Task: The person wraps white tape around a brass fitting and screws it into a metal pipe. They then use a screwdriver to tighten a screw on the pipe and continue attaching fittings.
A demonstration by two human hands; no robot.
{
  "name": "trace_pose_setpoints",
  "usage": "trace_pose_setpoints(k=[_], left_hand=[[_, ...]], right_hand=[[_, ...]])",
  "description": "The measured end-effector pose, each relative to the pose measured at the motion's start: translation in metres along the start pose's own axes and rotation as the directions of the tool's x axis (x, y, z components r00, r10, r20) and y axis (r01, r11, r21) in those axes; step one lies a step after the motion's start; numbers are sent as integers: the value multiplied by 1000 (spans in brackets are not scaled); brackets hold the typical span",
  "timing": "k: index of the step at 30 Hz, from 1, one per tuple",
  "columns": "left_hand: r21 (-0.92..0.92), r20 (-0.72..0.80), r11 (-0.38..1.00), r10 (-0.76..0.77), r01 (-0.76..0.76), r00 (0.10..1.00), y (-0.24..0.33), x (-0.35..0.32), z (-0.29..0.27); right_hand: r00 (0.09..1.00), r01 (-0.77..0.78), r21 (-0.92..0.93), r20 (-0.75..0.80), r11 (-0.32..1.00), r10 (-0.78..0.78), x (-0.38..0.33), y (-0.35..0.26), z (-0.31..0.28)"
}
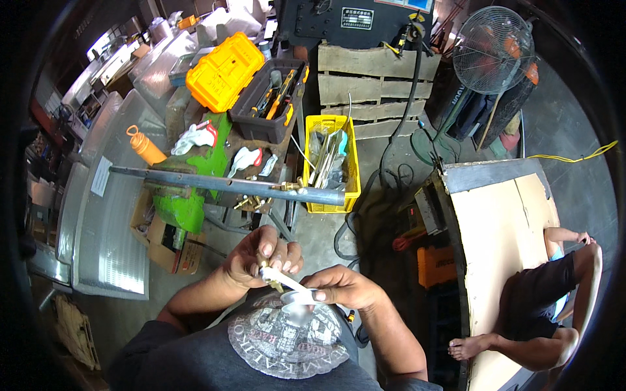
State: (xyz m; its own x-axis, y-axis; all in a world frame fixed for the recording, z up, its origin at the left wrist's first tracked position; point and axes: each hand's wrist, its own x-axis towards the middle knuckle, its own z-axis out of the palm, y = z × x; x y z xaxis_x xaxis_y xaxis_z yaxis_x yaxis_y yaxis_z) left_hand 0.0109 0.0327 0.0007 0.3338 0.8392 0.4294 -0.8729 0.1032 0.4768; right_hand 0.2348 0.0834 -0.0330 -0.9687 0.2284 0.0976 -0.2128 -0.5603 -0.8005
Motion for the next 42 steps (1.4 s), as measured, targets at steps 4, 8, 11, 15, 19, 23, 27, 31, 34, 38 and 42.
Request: trace_pose_setpoints(k=[4,8,11,15,19,23,27,31,34,38,42], left_hand=[[15,-109,999,51,-50,993,4,3,-1],[96,-176,990,115,-99,978,6,4,-7],[97,-230,991,115,-94,967,1,5,-2],[64,-288,995,89,-73,954,-5,5,-3],[-17,-287,998,48,-55,957,-11,-1,-7],[-16,-315,999,32,-39,948,-19,-2,-6],[-17,-370,1000,-19,14,929,-17,-4,2],[-89,-385,996,-62,30,921,-17,-7,2],[-120,-353,992,-74,33,933,-19,-6,1],[-161,-403,982,-153,95,902,-16,-3,14],[-221,-311,963,-218,153,925,-17,-7,6]], right_hand=[[999,43,171,-40,984,-37,-2,5,18],[996,86,278,-34,957,-80,-4,11,30],[993,120,374,-36,920,-114,-1,16,39],[994,111,388,-31,915,-107,0,19,43],[994,112,426,-41,898,-104,4,25,46],[994,106,420,-48,901,-94,4,32,47],[994,108,415,-24,903,-107,6,28,48],[994,106,412,-30,905,-103,7,25,51],[996,92,413,-27,906,-89,4,28,48],[997,81,421,-31,904,-75,2,26,48],[996,86,362,-27,928,-82,1,27,47]])
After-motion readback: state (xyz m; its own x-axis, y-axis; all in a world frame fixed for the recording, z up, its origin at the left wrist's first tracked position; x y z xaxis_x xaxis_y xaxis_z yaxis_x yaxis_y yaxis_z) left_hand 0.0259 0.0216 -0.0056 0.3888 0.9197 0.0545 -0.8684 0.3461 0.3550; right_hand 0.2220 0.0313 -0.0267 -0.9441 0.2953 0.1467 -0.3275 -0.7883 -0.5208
